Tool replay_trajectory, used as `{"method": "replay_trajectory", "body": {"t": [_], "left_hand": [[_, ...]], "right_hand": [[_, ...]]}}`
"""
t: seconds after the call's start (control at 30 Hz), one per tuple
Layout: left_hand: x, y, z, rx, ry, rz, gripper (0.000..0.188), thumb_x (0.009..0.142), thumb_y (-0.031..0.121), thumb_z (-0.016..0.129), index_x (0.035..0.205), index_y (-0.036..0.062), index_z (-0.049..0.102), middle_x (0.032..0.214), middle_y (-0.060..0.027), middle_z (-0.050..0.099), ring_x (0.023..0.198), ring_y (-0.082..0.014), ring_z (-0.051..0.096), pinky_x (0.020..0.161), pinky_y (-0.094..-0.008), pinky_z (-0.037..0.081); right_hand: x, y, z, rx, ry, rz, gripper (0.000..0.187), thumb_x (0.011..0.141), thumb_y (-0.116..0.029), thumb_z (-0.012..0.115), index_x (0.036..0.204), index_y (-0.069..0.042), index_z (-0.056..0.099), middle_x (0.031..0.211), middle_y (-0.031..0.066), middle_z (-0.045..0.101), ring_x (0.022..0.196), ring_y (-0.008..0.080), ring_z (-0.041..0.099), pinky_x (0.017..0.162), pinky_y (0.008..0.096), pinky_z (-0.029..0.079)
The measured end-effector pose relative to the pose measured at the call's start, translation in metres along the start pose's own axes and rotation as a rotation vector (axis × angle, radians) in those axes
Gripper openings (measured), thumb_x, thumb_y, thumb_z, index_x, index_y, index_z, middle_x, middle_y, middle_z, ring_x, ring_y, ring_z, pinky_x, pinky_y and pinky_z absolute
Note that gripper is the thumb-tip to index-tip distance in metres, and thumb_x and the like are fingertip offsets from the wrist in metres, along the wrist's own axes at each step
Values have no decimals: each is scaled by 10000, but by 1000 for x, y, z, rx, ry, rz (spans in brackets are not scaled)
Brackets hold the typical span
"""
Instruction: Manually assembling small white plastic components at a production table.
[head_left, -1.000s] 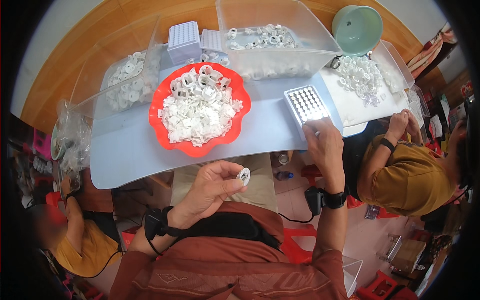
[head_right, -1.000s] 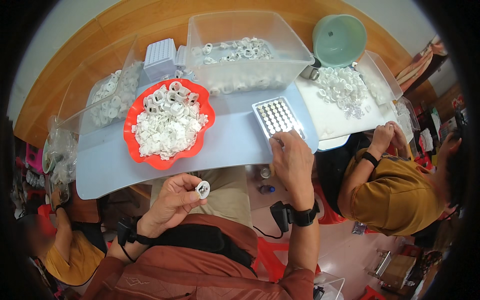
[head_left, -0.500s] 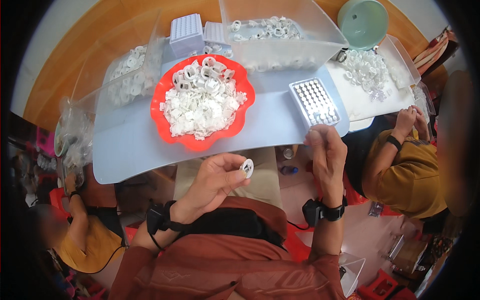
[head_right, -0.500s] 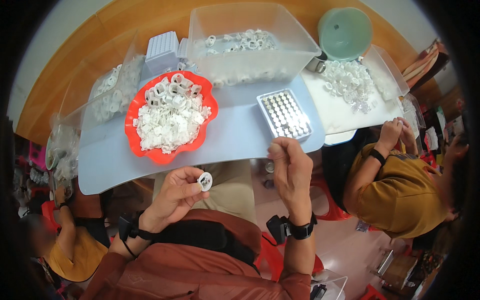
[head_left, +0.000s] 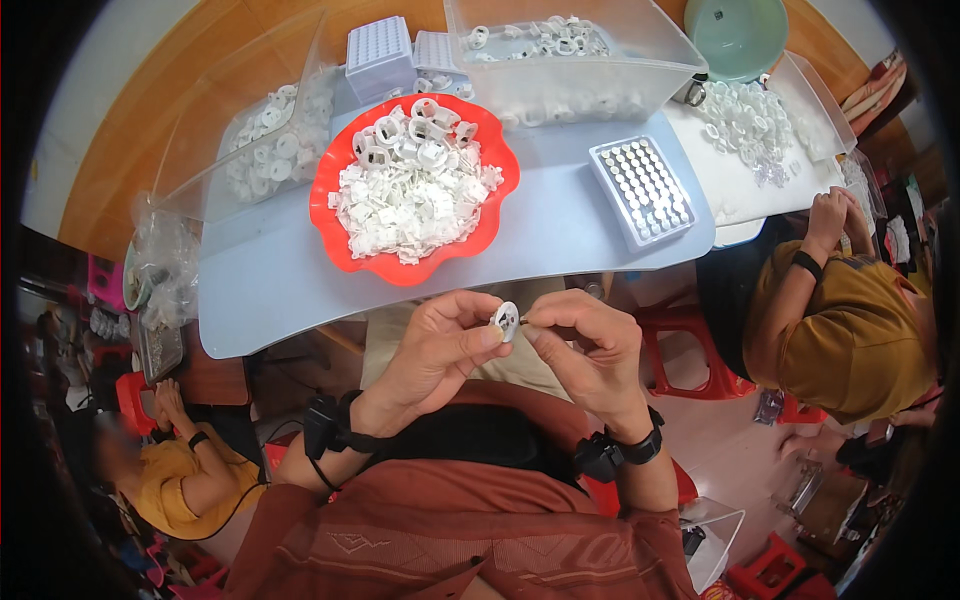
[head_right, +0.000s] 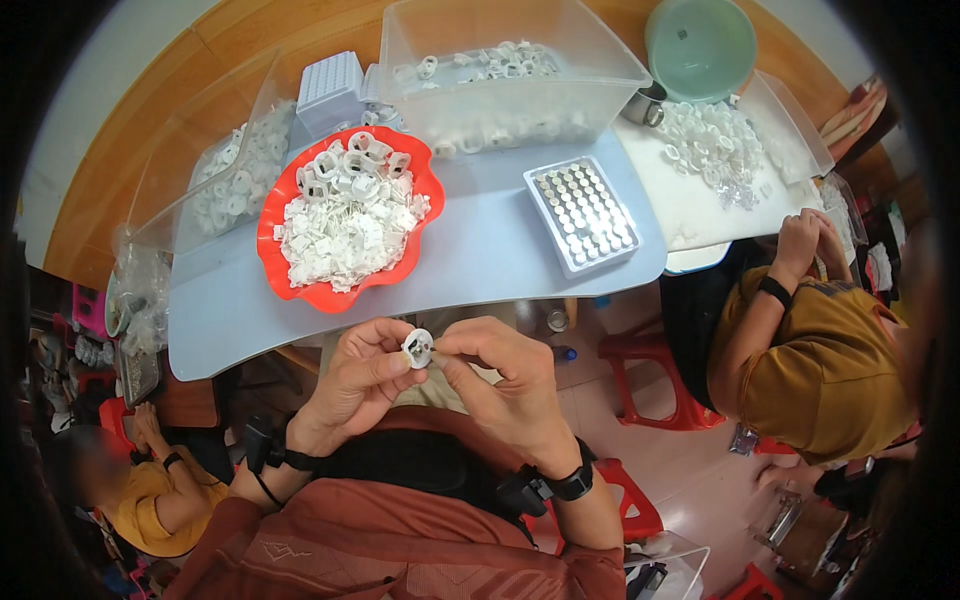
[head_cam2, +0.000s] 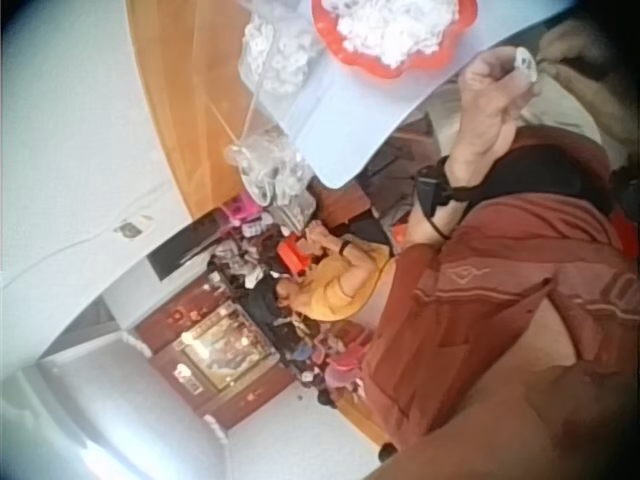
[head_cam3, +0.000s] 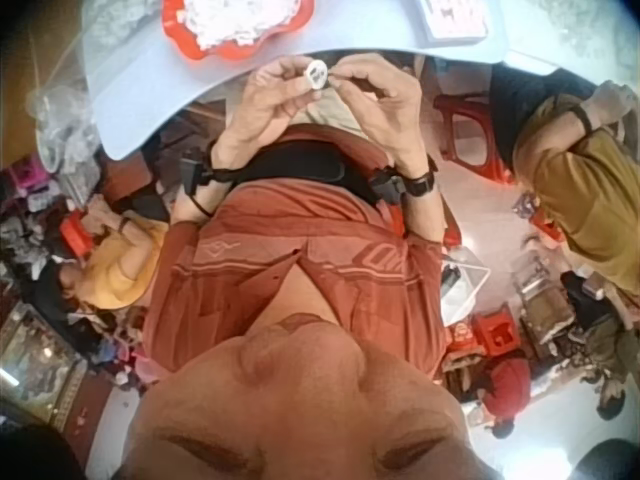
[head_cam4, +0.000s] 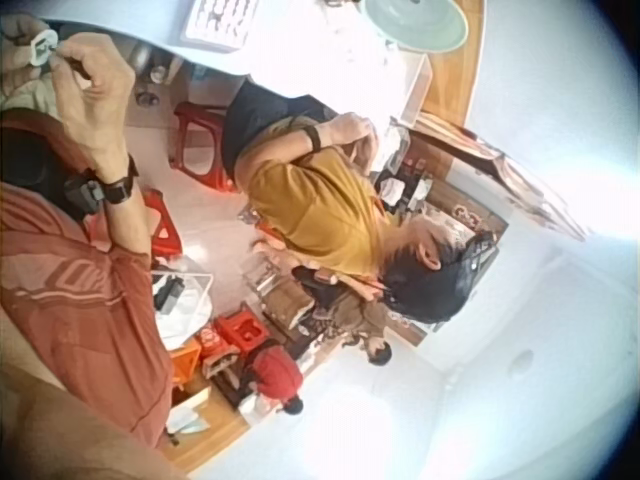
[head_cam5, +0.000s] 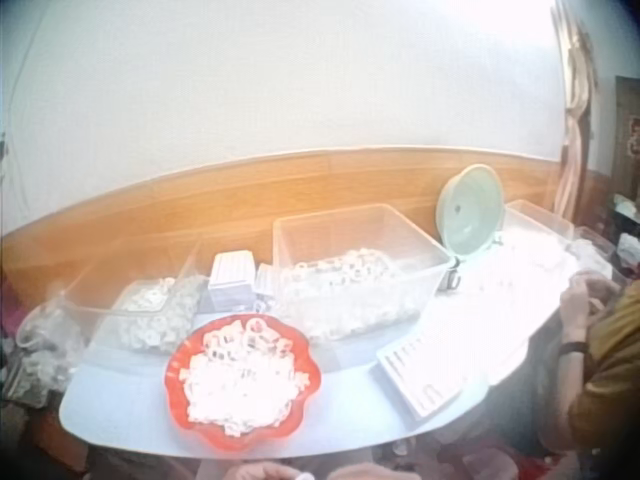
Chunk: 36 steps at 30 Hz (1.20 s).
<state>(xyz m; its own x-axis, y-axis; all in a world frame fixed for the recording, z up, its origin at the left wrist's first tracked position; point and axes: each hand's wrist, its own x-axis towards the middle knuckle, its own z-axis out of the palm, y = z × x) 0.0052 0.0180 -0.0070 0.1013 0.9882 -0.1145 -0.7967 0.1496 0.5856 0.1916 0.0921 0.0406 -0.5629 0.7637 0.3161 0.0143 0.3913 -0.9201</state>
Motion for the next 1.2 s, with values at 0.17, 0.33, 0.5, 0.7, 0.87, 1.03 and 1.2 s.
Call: {"method": "replay_trajectory", "body": {"t": [0.17,0.33,0.5,0.7,0.87,1.03,1.2], "left_hand": [[1,-2,0,-2,4,-3,257,913,-26,655,1167,-13,624,1084,-91,662,958,-139,662,891,-304,589],[1,-3,2,-7,17,3,250,911,-28,657,1158,-10,627,1079,-90,662,958,-143,661,885,-309,587],[2,-5,2,5,22,38,257,895,-12,674,1145,-23,621,1079,-114,671,965,-176,682,882,-313,598],[3,-5,3,71,31,77,251,869,-47,683,1115,-30,634,1058,-121,669,954,-189,684,881,-324,596],[4,-7,6,154,28,142,248,853,-63,691,1095,-36,645,1050,-122,666,925,-187,680,862,-319,586],[6,-6,2,200,-29,158,268,861,-74,707,1118,-15,655,1060,-86,676,971,-156,661,872,-297,563],[5,-6,1,250,-43,180,269,865,-56,716,1123,-20,653,1071,-80,668,970,-146,651,868,-291,556]], "right_hand": [[-1,-1,9,-130,29,-69,194,791,87,695,966,3,694,934,135,696,824,255,690,735,307,543],[-3,3,13,-172,95,-140,212,773,82,717,966,-4,699,921,133,711,821,265,698,722,320,548],[-4,2,14,-149,113,-112,214,762,81,727,956,-7,703,910,128,716,817,259,701,718,307,547],[-2,1,9,-36,76,-22,207,762,92,720,938,-17,705,897,121,719,797,222,705,708,289,543],[3,-5,6,-25,31,-24,184,777,86,715,924,-24,706,873,114,723,768,216,712,692,283,548],[6,-7,4,-70,-5,28,131,805,56,720,909,-22,707,872,108,733,767,200,724,686,281,561],[7,-9,2,-65,-19,84,106,820,49,714,904,-13,702,867,105,733,766,185,721,685,279,559]]}}
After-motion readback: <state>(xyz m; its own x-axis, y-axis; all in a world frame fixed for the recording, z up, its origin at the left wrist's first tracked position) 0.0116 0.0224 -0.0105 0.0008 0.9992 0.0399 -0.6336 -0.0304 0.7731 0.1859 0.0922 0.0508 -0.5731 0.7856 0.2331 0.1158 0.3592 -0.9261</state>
